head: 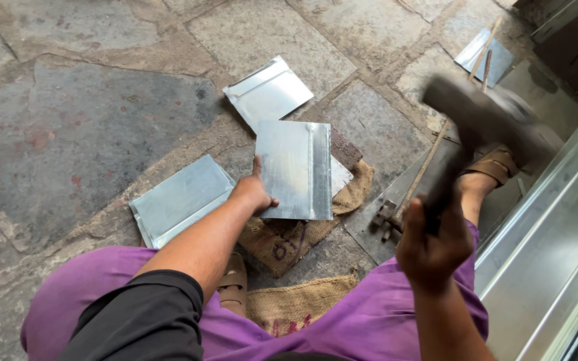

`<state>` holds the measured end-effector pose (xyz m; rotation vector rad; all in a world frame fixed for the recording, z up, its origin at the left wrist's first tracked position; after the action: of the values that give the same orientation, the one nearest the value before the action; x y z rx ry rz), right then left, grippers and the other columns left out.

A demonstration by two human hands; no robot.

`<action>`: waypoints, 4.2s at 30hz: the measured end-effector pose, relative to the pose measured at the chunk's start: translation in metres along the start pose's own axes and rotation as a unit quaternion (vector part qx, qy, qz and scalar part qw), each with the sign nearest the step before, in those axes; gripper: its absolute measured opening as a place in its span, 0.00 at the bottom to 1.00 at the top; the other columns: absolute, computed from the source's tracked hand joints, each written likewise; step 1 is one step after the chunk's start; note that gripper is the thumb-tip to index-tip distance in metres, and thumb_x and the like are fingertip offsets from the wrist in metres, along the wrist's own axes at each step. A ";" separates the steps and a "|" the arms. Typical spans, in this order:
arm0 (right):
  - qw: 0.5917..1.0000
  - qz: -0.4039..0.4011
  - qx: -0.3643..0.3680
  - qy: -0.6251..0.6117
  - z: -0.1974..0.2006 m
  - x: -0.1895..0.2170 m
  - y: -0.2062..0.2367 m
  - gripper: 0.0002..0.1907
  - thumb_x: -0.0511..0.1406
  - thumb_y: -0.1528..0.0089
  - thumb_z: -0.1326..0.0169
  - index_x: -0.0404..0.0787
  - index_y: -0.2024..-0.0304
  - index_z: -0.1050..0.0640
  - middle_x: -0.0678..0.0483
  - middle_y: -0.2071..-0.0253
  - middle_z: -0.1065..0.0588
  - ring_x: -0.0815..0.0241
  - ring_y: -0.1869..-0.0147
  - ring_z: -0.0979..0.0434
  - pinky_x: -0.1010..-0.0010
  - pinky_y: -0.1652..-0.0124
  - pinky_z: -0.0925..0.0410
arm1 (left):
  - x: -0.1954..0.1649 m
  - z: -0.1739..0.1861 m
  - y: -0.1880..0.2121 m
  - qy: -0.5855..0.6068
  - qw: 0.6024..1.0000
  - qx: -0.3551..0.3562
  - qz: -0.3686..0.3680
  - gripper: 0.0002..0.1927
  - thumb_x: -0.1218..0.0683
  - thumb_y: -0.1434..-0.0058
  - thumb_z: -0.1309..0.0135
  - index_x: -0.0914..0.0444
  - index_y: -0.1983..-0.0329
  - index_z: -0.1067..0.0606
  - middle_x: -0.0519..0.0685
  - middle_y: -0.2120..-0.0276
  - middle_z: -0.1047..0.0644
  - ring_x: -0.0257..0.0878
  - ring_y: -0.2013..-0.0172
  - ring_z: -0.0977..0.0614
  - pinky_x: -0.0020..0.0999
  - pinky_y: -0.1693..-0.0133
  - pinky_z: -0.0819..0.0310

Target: The person uses a hammer to fold the edges of metal sheets and flatten seams while working on a stone floor.

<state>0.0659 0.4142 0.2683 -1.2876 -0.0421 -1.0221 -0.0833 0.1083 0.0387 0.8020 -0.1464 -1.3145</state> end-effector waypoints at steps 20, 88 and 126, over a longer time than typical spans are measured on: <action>0.994 0.040 0.067 0.071 -0.025 -0.005 0.059 0.20 0.36 0.27 0.47 0.33 0.36 0.30 0.41 0.55 0.22 0.51 0.56 0.17 0.65 0.57 0.25 | -0.002 0.001 0.003 -0.006 1.000 -0.011 0.000 0.77 0.38 0.47 0.30 0.58 0.25 0.83 0.66 0.38 0.28 0.57 0.40 0.24 0.40 0.37 0.31; 0.744 -0.634 0.048 -0.205 -0.027 -0.156 0.187 0.13 0.33 0.35 0.48 0.40 0.48 0.26 0.55 0.77 0.33 0.66 0.83 0.39 0.72 0.83 0.42 | 0.026 0.023 0.028 0.317 0.934 -0.080 0.146 0.71 0.33 0.43 0.32 0.63 0.26 0.75 0.69 0.30 0.46 0.64 0.34 0.36 0.54 0.35 0.41; 0.984 0.012 -0.057 -0.165 0.000 -0.006 -0.021 0.15 0.38 0.22 0.47 0.35 0.38 0.27 0.53 0.68 0.26 0.67 0.73 0.30 0.77 0.74 0.34 | 0.000 0.014 -0.026 0.099 0.992 0.013 0.071 0.76 0.37 0.52 0.27 0.41 0.23 0.78 0.69 0.24 0.63 0.63 0.29 0.40 0.47 0.32 0.39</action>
<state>0.0488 0.4193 0.2803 -1.5498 -0.2240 -0.7906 -0.1107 0.1010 0.0332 0.9214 -0.0618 -1.0939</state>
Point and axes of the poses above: each hand's wrist, its own y-axis away from the middle knuckle, its own z-axis out of the back of the hand, x = y × z, the point moved 7 cm from there along -y, towards the middle knuckle
